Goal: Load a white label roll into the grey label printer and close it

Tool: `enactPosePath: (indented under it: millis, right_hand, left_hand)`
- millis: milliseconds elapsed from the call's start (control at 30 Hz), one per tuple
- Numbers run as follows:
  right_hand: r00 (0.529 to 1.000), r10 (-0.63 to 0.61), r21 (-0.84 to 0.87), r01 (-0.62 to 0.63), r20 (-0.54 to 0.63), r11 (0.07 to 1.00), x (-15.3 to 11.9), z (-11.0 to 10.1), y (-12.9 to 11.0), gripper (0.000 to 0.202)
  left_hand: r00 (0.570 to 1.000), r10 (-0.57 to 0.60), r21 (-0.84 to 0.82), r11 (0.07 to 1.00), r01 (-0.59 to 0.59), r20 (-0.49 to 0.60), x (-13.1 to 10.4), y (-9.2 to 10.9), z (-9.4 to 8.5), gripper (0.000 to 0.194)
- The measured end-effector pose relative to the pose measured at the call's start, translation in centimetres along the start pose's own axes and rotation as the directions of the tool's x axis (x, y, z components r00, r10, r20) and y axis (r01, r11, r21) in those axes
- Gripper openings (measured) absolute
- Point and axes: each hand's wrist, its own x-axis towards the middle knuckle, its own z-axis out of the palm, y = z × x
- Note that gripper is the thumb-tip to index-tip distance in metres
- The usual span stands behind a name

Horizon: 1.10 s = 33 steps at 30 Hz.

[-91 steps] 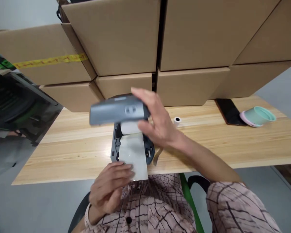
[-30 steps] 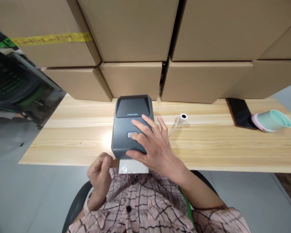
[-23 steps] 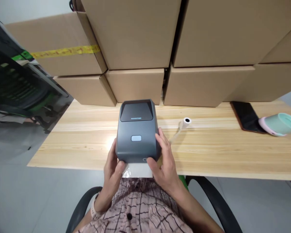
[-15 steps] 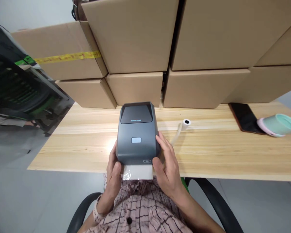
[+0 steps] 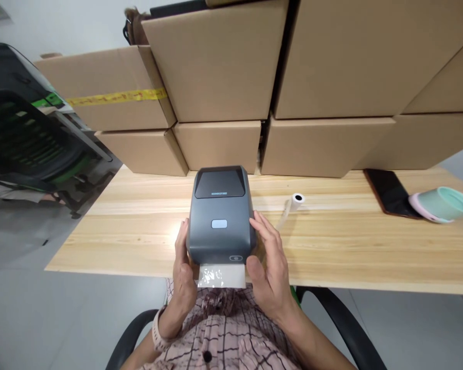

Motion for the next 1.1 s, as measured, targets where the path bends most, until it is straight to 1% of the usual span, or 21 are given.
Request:
enactPosePath:
  millis: [100, 167, 233, 300, 367, 400, 433, 467, 500, 533, 567, 633, 700, 767, 833, 900, 933, 1000, 1033, 1067, 1100]
  right_hand:
    - [1.0, -0.004, 0.04, 0.003, 0.004, 0.999, 0.7, -0.5, -0.8, 0.056]
    - [0.998, -0.04, -0.006, 0.04, 0.051, 0.999, 2.0, -1.2, -1.5, 0.062]
    - [0.988, -0.088, -0.112, 0.103, 0.126, 0.988, 4.3, -2.1, -2.2, 0.071]
    - [0.971, -0.153, -0.234, 0.195, 0.184, 0.953, 7.4, -2.7, -2.8, 0.078]
    - [0.951, -0.239, -0.333, 0.294, 0.198, 0.896, 11.0, -2.9, -3.2, 0.081]
    - [0.941, -0.278, -0.37, 0.332, 0.191, 0.868, 12.9, -2.8, -3.3, 0.081]
    - [0.934, -0.312, -0.4, 0.358, 0.176, 0.844, 14.8, -2.6, -3.4, 0.08]
    - [0.928, -0.335, -0.422, 0.371, 0.16, 0.827, 16.5, -2.3, -3.4, 0.079]
    - [0.926, -0.349, -0.436, 0.376, 0.144, 0.818, 18.2, -2.0, -3.4, 0.078]
    - [0.926, -0.355, -0.441, 0.375, 0.131, 0.816, 19.7, -1.7, -3.3, 0.077]
    - [0.927, -0.354, -0.438, 0.37, 0.121, 0.82, 21.1, -1.3, -3.1, 0.076]
    - [0.936, -0.335, -0.424, 0.347, 0.106, 0.836, 23.7, -0.7, -2.5, 0.076]
    - [0.95, -0.298, -0.416, 0.31, 0.094, 0.855, 25.8, -0.2, -1.7, 0.076]
    - [0.963, -0.253, -0.411, 0.268, 0.092, 0.871, 27.3, 0.2, -1.1, 0.075]
    - [0.968, -0.23, -0.407, 0.252, 0.103, 0.878, 27.8, 0.4, -1.1, 0.073]
    - [0.954, -0.286, -0.438, 0.294, 0.086, 0.849, 27.2, 0.3, -1.7, 0.072]
    - [0.935, -0.346, -0.467, 0.339, 0.074, 0.817, 26.4, 0.3, -2.2, 0.073]
    - [0.872, -0.479, -0.511, 0.458, 0.099, 0.727, 24.1, 0.1, -3.2, 0.073]
    - [0.839, -0.52, -0.507, 0.521, 0.159, 0.686, 22.8, 0.1, -3.6, 0.071]
    - [0.813, -0.521, -0.479, 0.576, 0.258, 0.662, 21.6, 0.2, -3.8, 0.069]
    - [0.79, -0.481, -0.434, 0.612, 0.38, 0.662, 20.5, 0.3, -3.7, 0.067]
  left_hand:
    - [1.0, 0.029, 0.034, 0.999, -0.029, 0.01, 1.0, 1.1, -0.4, 0.072]
    - [0.995, 0.095, 0.051, 0.994, -0.096, 0.024, 2.6, 1.9, -1.0, 0.069]
    - [0.98, 0.194, 0.024, 0.981, -0.195, 0.032, 5.1, 2.4, -1.7, 0.065]
    - [0.963, 0.271, 0.005, 0.963, -0.271, -0.013, 8.5, 2.4, -2.2, 0.058]
    - [0.956, 0.284, 0.001, 0.959, -0.285, -0.071, 12.0, 2.0, -2.4, 0.049]
    - [0.963, 0.26, -0.016, 0.965, -0.262, -0.072, 13.7, 1.6, -2.4, 0.049]
    - [0.976, 0.212, -0.045, 0.976, -0.214, -0.045, 15.1, 1.1, -2.4, 0.049]
    - [0.989, 0.145, -0.074, 0.987, -0.142, 0.029, 16.3, 0.6, -2.4, 0.053]
    - [0.992, 0.071, -0.113, 0.992, -0.058, 0.107, 17.2, 0.1, -2.3, 0.062]
    - [0.98, -0.011, -0.145, 0.989, 0.04, 0.199, 17.7, -0.4, -2.2, 0.075]
    - [0.953, -0.087, -0.171, 0.975, 0.141, 0.292, 17.9, -0.9, -2.1, 0.089]
    - [0.874, -0.19, -0.209, 0.928, 0.308, 0.448, 17.5, -1.4, -1.9, 0.111]
    - [0.813, -0.222, -0.238, 0.886, 0.399, 0.538, 16.8, -1.5, -1.8, 0.122]
    - [0.792, -0.223, -0.259, 0.865, 0.43, 0.569, 16.2, -1.3, -1.8, 0.125]
    - [0.786, -0.232, -0.26, 0.858, 0.443, 0.574, 16.0, -1.0, -1.9, 0.125]
    - [0.781, -0.24, -0.26, 0.853, 0.454, 0.576, 16.0, -0.9, -1.9, 0.125]
    - [0.78, -0.239, -0.264, 0.849, 0.457, 0.579, 16.1, -0.9, -1.9, 0.125]
    - [0.785, -0.227, -0.281, 0.847, 0.451, 0.577, 16.1, -1.2, -1.8, 0.126]
    - [0.791, -0.217, -0.29, 0.848, 0.443, 0.572, 16.1, -1.4, -1.7, 0.125]
    - [0.798, -0.209, -0.297, 0.851, 0.434, 0.566, 16.1, -1.5, -1.7, 0.124]
    - [0.802, -0.206, -0.298, 0.853, 0.427, 0.56, 16.1, -1.7, -1.6, 0.124]
